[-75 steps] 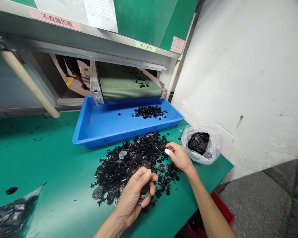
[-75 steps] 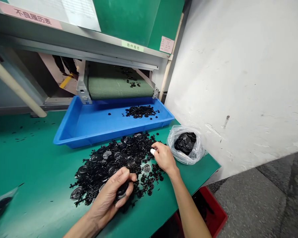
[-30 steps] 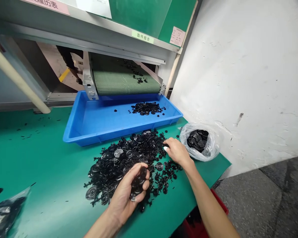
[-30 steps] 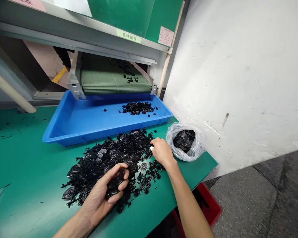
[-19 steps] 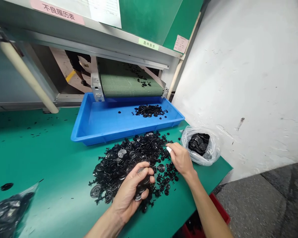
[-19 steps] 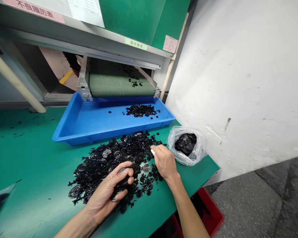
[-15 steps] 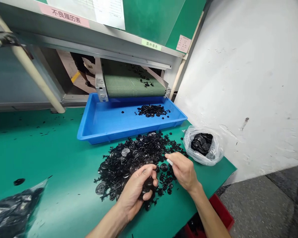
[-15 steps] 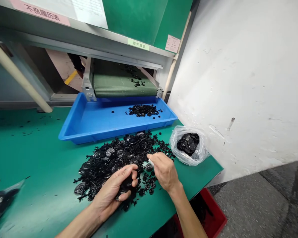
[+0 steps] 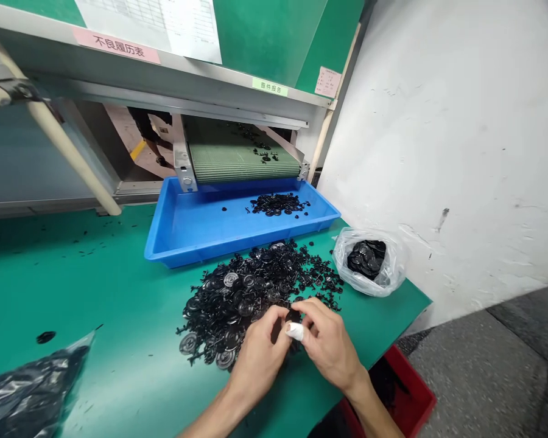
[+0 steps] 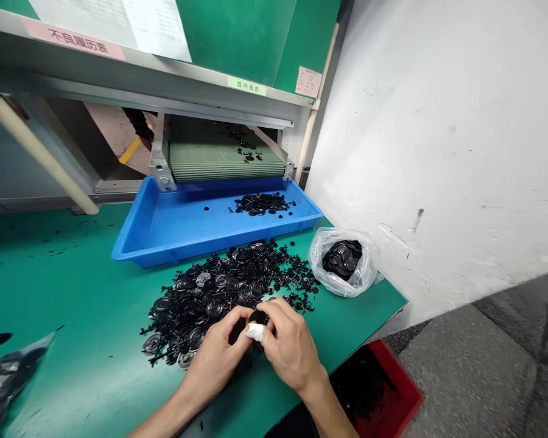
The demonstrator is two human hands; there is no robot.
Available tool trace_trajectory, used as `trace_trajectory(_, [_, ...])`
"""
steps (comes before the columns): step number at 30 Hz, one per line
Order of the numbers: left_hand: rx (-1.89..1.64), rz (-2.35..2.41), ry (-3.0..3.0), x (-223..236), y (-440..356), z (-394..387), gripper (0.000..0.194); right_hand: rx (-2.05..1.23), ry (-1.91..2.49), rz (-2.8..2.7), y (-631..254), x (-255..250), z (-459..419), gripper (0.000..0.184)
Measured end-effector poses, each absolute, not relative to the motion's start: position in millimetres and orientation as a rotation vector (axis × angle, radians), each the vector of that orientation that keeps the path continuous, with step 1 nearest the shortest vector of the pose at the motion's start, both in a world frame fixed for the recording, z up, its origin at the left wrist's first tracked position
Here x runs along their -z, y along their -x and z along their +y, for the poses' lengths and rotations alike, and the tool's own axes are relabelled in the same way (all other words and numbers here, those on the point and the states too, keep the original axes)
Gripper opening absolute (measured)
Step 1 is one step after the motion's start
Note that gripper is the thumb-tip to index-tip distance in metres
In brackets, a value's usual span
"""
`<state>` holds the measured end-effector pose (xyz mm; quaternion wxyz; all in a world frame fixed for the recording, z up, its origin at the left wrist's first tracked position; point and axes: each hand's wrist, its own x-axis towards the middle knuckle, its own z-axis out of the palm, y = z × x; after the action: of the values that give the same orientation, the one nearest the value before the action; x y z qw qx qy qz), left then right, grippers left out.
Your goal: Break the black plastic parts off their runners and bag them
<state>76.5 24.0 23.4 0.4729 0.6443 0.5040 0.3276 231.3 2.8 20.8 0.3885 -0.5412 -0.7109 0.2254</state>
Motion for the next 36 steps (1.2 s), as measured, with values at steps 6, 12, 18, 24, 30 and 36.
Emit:
trace_trajectory(6, [-0.811, 1.150, -1.685, -22.2, -76.6, 18.5, 0.014, -0.465, 1.416, -1.739, -217.8, -19.2, 3.7, 0.016])
trace_trajectory(12, [-0.810, 1.075, -1.662, -20.9, -76.9, 16.3, 0.013, -0.224, 1.364, -1.886, -218.4, -19.0, 1.2, 0.028])
trace_trajectory(18, [-0.817, 1.068, -1.488, -26.5, -81.2, 15.8, 0.019, -0.267, 1.399, -1.775, -219.7, -15.4, 7.1, 0.028])
trace_trajectory(24, [-0.767, 0.972, -1.029, -19.3, -79.4, 23.5, 0.028, -0.503, 1.486, -1.633, -241.8, -11.7, 26.5, 0.019])
trace_trajectory(30, [-0.952, 0.837, -0.704, -28.0, -72.3, 34.3, 0.031, -0.353, 1.467, -1.908, -269.7, -13.3, 39.6, 0.032])
trace_trajectory(36, [-1.014, 0.780, -0.528, -24.1, -67.4, 41.2, 0.019, -0.415, 1.572, -2.175, -266.5, -17.5, 38.3, 0.038])
